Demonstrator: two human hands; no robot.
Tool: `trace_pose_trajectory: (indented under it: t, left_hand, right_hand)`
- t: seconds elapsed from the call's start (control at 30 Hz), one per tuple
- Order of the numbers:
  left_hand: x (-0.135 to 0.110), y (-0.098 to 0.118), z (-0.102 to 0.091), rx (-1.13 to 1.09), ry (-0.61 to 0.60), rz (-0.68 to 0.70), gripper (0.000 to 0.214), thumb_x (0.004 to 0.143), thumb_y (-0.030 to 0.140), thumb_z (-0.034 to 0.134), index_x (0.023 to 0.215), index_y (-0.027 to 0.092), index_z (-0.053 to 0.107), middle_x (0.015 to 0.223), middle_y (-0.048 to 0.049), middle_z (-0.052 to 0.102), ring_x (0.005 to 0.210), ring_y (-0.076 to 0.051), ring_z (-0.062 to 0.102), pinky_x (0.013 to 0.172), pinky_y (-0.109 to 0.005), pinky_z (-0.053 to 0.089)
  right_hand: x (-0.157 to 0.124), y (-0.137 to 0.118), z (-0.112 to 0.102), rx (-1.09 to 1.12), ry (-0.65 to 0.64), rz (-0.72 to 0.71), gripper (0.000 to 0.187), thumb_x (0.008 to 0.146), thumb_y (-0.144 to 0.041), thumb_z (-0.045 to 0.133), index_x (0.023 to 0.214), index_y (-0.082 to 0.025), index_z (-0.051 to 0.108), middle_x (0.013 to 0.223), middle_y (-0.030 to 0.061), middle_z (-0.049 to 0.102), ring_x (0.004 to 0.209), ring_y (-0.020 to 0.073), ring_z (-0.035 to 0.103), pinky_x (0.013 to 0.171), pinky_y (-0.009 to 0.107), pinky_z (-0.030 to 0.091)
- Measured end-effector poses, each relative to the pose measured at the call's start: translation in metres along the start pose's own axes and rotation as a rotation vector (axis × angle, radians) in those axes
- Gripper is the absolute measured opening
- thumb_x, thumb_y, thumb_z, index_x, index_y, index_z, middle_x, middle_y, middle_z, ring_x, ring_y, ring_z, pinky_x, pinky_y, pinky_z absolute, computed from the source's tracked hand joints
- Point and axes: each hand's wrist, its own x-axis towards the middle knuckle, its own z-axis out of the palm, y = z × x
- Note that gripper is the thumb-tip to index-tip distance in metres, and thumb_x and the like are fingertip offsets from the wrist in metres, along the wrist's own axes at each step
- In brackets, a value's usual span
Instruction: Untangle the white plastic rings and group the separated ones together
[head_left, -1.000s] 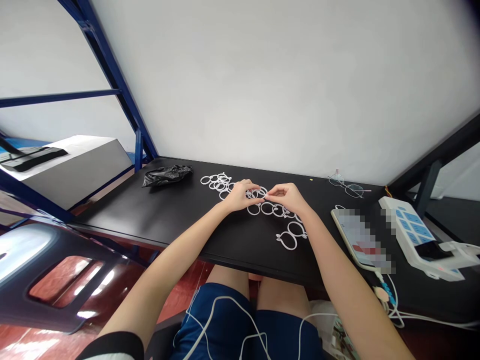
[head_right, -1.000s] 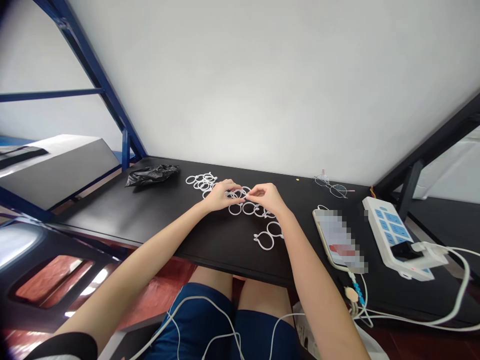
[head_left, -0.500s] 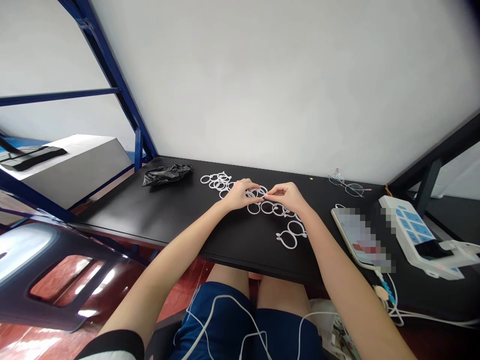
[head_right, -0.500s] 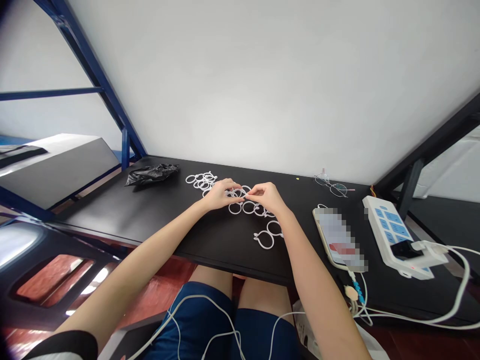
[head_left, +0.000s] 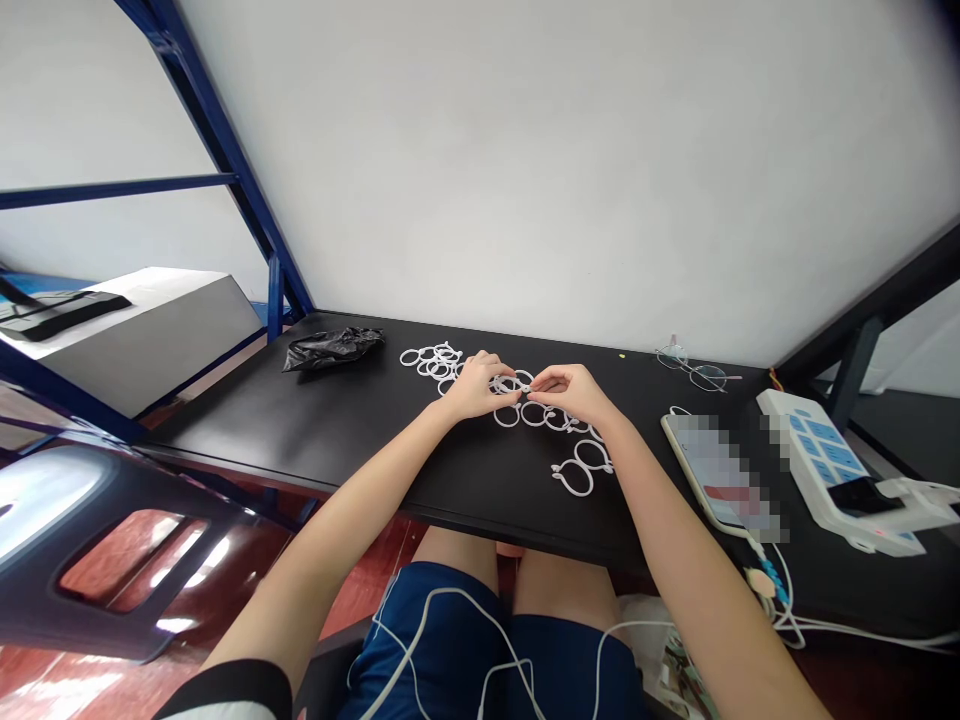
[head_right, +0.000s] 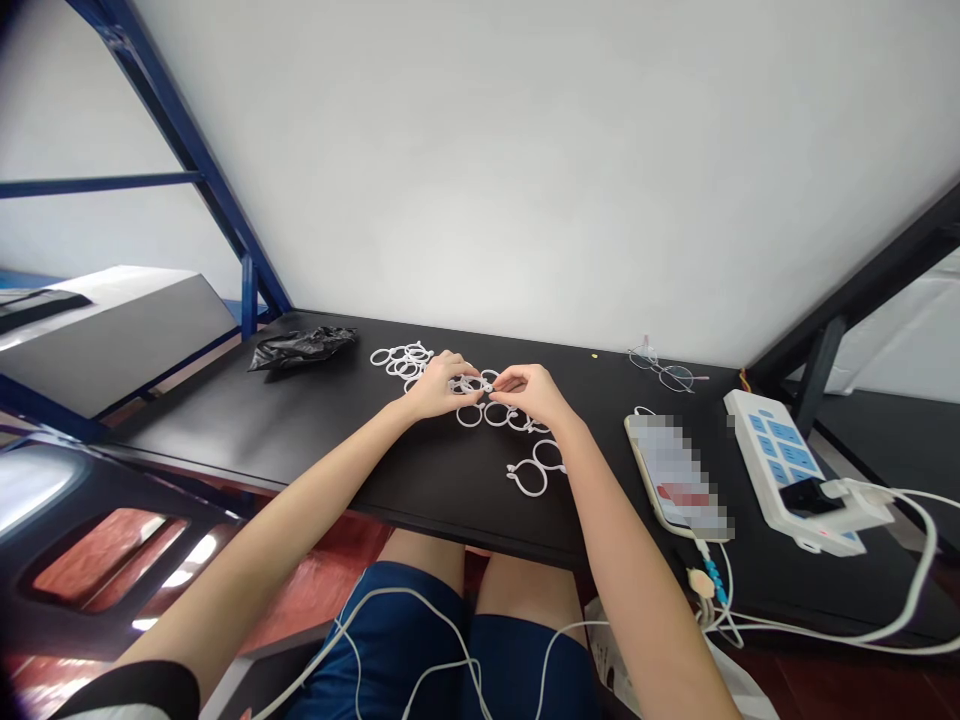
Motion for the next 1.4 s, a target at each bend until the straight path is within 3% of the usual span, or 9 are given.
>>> trace_pose_trajectory:
  t: [0.4,0.73,1.4]
  left_hand:
    - [-0.0027,-0.0016,-0.0007,0.082,-0.039,0.006,0.029,0.073,0.034,0.069,0.099,0.021,0.069,0.095,-0.0058,0.063,0.095,-0.024,0.053,0.091,-0.043,0.041]
    - [-0.0045,-0.0027,-0.0002,0.141,-0.099,0.009,0.03,0.075,0.037,0.068,0.101,0.022,0.067,0.102,-0.0054,0.064,0.102,-0.025,0.052,0.096,-0.044,0.037]
    - [-0.0057,0.0,0.0013,0.131,-0.087,0.08,0.024,0.085,0.037,0.058,0.102,0.022,0.066,0.101,-0.0053,0.063,0.101,-0.023,0.052,0.101,-0.044,0.034]
  right_hand:
    - [-0.0003,0.0003,-0.0028,-0.105,-0.081,0.014,0.023,0.06,-0.029,0.08,0.078,-0.017,0.072,0.083,0.0063,0.072,0.08,0.022,0.068,0.075,0.036,0.057]
    - [-0.0016,0.0003,-0.0013,-0.118,-0.125,0.075,0.017,0.063,-0.021,0.074,0.079,-0.017,0.071,0.077,0.0052,0.071,0.075,0.0199,0.068,0.074,0.032,0.057]
    - [-0.0015,0.0014,0.0045,-0.196,-0.008,0.021,0.019,0.062,-0.006,0.061,0.076,-0.016,0.07,0.071,0.0035,0.071,0.069,0.0182,0.068,0.066,0.028,0.056]
